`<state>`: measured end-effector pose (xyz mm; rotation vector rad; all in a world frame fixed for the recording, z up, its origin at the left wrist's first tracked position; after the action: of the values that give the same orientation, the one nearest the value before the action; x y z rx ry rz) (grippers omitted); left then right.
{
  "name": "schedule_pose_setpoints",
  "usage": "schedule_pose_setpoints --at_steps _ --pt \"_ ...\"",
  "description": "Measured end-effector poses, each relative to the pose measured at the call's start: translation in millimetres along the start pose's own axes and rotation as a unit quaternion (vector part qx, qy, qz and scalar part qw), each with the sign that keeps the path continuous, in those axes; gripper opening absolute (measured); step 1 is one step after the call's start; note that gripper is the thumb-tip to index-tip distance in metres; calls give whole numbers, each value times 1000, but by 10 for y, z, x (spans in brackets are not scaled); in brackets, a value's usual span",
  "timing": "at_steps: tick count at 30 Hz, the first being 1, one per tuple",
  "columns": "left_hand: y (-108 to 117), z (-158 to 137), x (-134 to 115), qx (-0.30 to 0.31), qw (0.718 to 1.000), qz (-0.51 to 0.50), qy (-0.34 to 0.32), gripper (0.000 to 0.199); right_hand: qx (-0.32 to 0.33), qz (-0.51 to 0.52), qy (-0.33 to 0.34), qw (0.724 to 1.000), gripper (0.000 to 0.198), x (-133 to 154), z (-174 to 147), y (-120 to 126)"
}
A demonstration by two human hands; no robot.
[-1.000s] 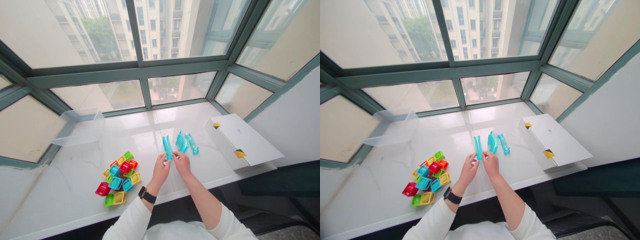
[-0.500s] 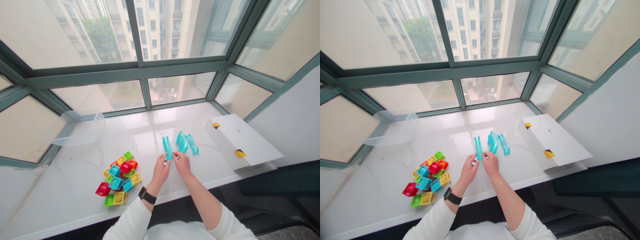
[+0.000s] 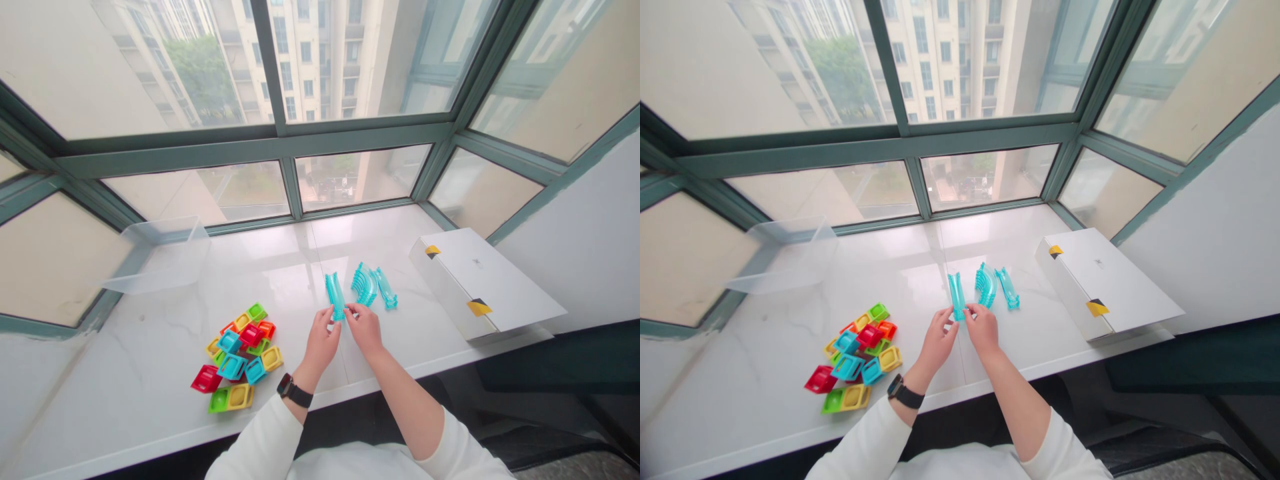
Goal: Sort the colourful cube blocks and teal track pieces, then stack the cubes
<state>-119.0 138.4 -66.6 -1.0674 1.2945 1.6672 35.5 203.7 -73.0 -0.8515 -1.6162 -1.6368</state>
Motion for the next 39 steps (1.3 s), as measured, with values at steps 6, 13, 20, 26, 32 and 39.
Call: schedule_pose_setpoints --at_steps 6,13,20,26,32,39 --pt "26 -14 29 -2 1000 2 2 48 1 3 -1 1000 42 33 -61 40" --pt "399 -427 126 -14 999 20 27 41 30 13 -34 999 42 -335 -456 154" --pt "765 -1350 501 36 990 55 123 37 84 -33 53 994 31 -556 -848 61" --pt "1478 -1571 252 -54 986 135 80 42 86 -67 53 993 34 -539 -786 9" --pt "2388 -1343 -38 -233 909 346 -6 39 80 -79 74 991 34 -525 -809 15" --pt "2484 -1055 314 -159 851 494 82 75 77 -84 86 990 35 -486 -818 18"
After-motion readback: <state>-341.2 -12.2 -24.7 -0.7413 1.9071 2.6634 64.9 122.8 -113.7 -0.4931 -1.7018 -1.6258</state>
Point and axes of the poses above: each hand's wrist, its own z-axis towards the middle knuckle, its own y-axis out of the back of the hand, x = y × z, the point moved 9 cm from there along z, towards the middle knuckle, and after that the axes turned 6 degrees about -y, right-handed, at the moved point
